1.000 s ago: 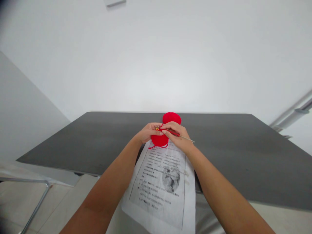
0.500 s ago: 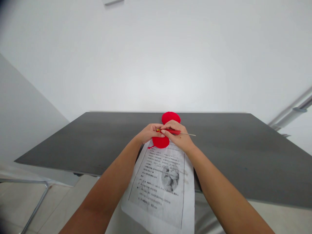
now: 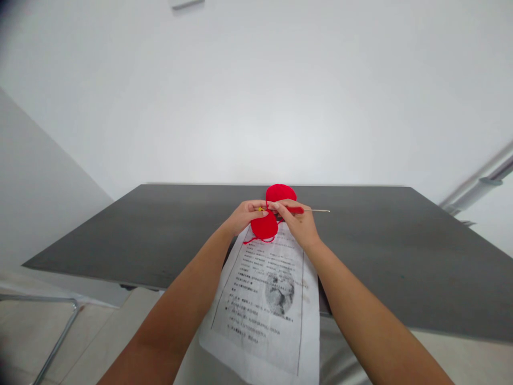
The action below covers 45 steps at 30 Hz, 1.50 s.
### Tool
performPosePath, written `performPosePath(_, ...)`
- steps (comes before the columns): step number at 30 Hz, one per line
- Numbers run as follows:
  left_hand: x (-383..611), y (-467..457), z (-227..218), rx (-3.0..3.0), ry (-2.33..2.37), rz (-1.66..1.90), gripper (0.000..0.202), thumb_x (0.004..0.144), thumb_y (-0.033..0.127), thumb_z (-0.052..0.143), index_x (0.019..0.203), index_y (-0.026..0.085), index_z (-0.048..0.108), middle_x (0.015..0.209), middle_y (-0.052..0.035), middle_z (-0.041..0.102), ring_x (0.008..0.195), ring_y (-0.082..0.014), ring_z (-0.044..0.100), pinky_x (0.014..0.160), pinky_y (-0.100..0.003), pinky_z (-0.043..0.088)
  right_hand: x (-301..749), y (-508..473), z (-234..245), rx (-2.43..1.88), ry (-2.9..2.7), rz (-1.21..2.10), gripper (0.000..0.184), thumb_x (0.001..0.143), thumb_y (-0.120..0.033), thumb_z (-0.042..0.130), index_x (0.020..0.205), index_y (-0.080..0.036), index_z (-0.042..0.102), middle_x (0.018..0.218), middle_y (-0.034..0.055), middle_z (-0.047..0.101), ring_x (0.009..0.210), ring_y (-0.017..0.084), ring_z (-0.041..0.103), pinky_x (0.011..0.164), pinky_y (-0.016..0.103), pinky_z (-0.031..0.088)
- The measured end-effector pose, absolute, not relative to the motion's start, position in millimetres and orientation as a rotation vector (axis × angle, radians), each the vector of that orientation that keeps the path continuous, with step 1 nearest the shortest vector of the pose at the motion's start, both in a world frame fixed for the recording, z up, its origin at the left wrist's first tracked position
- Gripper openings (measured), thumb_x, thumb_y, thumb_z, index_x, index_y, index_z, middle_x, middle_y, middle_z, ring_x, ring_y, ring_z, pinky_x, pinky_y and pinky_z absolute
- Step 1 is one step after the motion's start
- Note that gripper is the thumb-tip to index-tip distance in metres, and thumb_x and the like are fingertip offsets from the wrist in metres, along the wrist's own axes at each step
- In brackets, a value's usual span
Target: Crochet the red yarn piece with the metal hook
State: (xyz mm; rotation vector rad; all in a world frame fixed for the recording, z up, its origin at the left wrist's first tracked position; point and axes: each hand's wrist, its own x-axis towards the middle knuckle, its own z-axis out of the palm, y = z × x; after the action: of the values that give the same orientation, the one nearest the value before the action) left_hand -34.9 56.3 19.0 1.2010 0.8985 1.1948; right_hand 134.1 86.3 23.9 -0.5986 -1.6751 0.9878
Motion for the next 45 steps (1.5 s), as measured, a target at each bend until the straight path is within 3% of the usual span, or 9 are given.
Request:
performPosePath(8,-34.5,57.9,19.0,1.218,0.978,1.285,0.037,0.058,0.023,0.077,0.092,0.012,0.072,0.087,-0.0075,0.072,0.081,-0.0175,0.064,0.085,-0.033,0.044,134.4,89.0,22.4,-0.599,-1.711,0.953,0.028,0.085,-0.043,0.058,0.077,-0.020,0.071,0.078,0.0053,0.071,0.072,0.018,0.065,0.067,0.032,0.053)
performPosePath(15,-36.3,55.4,21.6,1.226,0.950,1.291,0.035,0.058,0.017,0.073,0.093,0.013,0.073,0.085,-0.0060,0.072,0.080,-0.0159,0.063,0.081,-0.028,0.045,139.7,87.5,28.8,-0.372,-1.982,0.696,0.011,0.083,-0.034,0.061,0.082,-0.024,0.067,0.085,0.0055,0.068,0.085,0.021,0.064,0.082,0.038,0.050)
performPosePath(22,-36.1,53.2,24.5,1.204,1.036,1.288,0.033,0.063,0.014,0.061,0.094,0.014,0.073,0.082,-0.0045,0.072,0.071,-0.0136,0.061,0.072,-0.026,0.045,140.6,90.6,24.9,-0.474,-2.012,0.660,0.010,0.083,-0.031,0.059,0.084,-0.024,0.065,0.083,0.0039,0.067,0.080,0.020,0.063,0.077,0.035,0.050)
performPosePath(30,-37.5,55.3,22.0,1.181,0.976,1.287,0.038,0.060,0.013,0.065,0.098,0.013,0.072,0.084,-0.0053,0.072,0.072,-0.0139,0.062,0.073,-0.025,0.045,138.3,89.4,26.3,-0.519,-1.926,0.747,0.010,0.079,-0.032,0.064,0.081,-0.023,0.067,0.082,0.0034,0.068,0.080,0.020,0.062,0.075,0.035,0.049)
performPosePath(35,-38.4,55.0,21.5,1.199,0.962,1.266,0.039,0.060,0.014,0.068,0.099,0.013,0.071,0.085,-0.0064,0.072,0.075,-0.0152,0.064,0.077,-0.028,0.045,137.1,93.6,20.9,-0.567,-1.797,1.093,0.018,0.074,-0.037,0.070,0.082,-0.021,0.067,0.079,0.0024,0.068,0.072,0.018,0.063,0.068,0.032,0.052)
performPosePath(40,-39.1,56.0,20.4,1.202,0.990,1.293,0.039,0.061,0.015,0.069,0.100,0.013,0.071,0.083,-0.0059,0.071,0.075,-0.0152,0.063,0.078,-0.028,0.045,137.0,96.3,15.8,-0.522,-1.691,1.337,0.018,0.071,-0.035,0.073,0.080,-0.021,0.068,0.080,0.0014,0.068,0.073,0.017,0.063,0.069,0.032,0.051)
performPosePath(45,-36.9,56.1,20.5,1.228,0.995,1.265,0.035,0.062,0.010,0.066,0.096,0.012,0.071,0.083,-0.0052,0.071,0.076,-0.0143,0.061,0.078,-0.027,0.044,136.9,90.9,21.6,-0.512,-1.809,1.228,0.017,0.077,-0.037,0.067,0.073,-0.020,0.063,0.075,0.0014,0.063,0.074,0.018,0.061,0.073,0.034,0.050)
